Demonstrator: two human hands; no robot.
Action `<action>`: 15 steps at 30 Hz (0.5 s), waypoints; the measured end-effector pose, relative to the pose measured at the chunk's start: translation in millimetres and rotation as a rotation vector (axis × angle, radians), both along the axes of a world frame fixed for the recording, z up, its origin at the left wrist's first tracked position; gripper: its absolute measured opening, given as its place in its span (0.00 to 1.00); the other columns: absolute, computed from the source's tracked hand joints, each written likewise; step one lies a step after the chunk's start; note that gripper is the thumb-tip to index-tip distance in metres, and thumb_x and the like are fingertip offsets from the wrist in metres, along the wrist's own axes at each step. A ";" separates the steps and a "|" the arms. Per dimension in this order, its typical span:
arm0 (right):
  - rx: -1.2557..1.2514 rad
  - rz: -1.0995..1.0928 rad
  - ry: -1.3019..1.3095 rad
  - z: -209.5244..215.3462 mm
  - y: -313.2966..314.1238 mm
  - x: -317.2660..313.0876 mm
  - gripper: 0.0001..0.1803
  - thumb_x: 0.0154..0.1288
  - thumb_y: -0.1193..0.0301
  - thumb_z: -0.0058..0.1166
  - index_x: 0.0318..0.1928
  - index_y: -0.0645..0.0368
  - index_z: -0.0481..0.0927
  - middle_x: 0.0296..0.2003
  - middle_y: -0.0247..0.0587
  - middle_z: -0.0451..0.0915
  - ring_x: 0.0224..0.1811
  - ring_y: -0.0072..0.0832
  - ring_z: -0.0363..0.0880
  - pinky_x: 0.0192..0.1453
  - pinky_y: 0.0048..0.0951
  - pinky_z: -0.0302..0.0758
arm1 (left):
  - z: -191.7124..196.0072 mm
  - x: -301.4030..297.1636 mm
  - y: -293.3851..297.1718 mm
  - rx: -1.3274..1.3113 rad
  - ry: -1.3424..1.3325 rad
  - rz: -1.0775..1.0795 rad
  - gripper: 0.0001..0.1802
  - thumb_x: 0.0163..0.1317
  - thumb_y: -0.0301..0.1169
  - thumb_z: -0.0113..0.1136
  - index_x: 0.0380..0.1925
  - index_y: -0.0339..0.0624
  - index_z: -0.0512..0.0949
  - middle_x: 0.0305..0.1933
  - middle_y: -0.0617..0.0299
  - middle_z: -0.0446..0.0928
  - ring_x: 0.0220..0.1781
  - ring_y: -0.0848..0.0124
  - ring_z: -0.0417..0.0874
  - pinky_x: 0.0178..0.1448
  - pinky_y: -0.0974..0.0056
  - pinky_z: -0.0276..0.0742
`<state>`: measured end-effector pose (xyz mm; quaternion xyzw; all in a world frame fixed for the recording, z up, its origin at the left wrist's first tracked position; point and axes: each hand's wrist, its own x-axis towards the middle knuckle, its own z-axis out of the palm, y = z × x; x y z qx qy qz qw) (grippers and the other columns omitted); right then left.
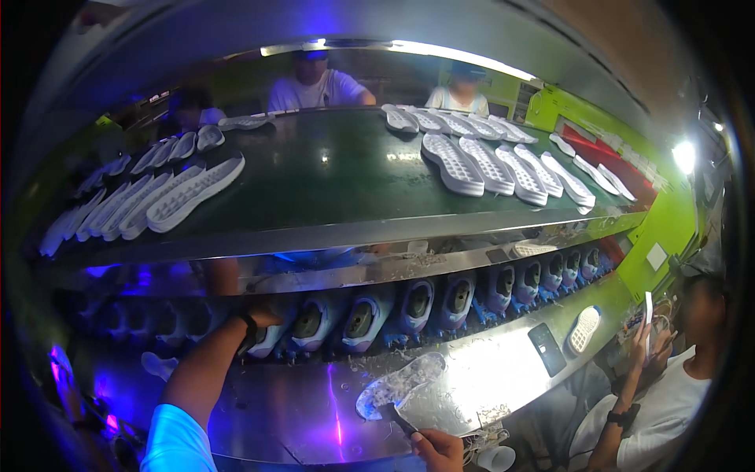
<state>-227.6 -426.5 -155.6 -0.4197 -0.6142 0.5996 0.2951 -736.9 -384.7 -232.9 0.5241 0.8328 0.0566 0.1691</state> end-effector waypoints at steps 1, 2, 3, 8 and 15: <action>0.006 -0.004 0.024 -1.2 -1.5 -1.8 0.14 0.76 0.65 0.60 0.43 0.66 0.87 0.28 0.28 0.79 0.30 0.16 0.73 0.35 0.22 0.70 | -10.0 -6.0 -10.8 0.030 0.005 0.069 0.43 0.56 0.50 0.71 0.69 0.39 0.74 0.67 0.37 0.76 0.69 0.48 0.78 0.71 0.52 0.73; 0.028 -0.002 0.015 3.2 -4.5 -5.2 0.14 0.76 0.65 0.61 0.44 0.66 0.87 0.28 0.28 0.80 0.30 0.16 0.74 0.35 0.22 0.71 | -10.7 -10.2 -14.6 0.075 -0.013 0.099 0.46 0.52 0.52 0.73 0.69 0.39 0.74 0.67 0.37 0.76 0.69 0.48 0.79 0.71 0.53 0.73; 0.041 0.003 0.001 9.8 -8.4 -7.5 0.14 0.76 0.66 0.61 0.44 0.67 0.87 0.28 0.28 0.80 0.30 0.16 0.75 0.35 0.22 0.71 | -13.1 -12.0 -19.7 0.110 -0.036 0.130 0.49 0.49 0.53 0.75 0.69 0.39 0.73 0.67 0.36 0.76 0.68 0.47 0.79 0.71 0.53 0.74; 0.091 0.079 0.017 24.6 -19.1 -13.4 0.13 0.76 0.67 0.61 0.45 0.67 0.87 0.28 0.29 0.80 0.30 0.16 0.74 0.34 0.22 0.71 | -29.4 -38.2 -76.9 0.518 -0.401 0.312 0.38 0.54 0.48 0.76 0.62 0.39 0.80 0.60 0.50 0.83 0.60 0.57 0.84 0.65 0.55 0.78; 0.183 0.139 -0.078 17.5 -40.3 -27.2 0.13 0.76 0.67 0.61 0.44 0.67 0.86 0.26 0.27 0.78 0.29 0.14 0.71 0.33 0.21 0.67 | 29.6 13.2 -184.2 0.844 -1.720 0.545 0.16 0.63 0.33 0.72 0.49 0.43 0.82 0.44 0.62 0.84 0.48 0.68 0.86 0.53 0.59 0.84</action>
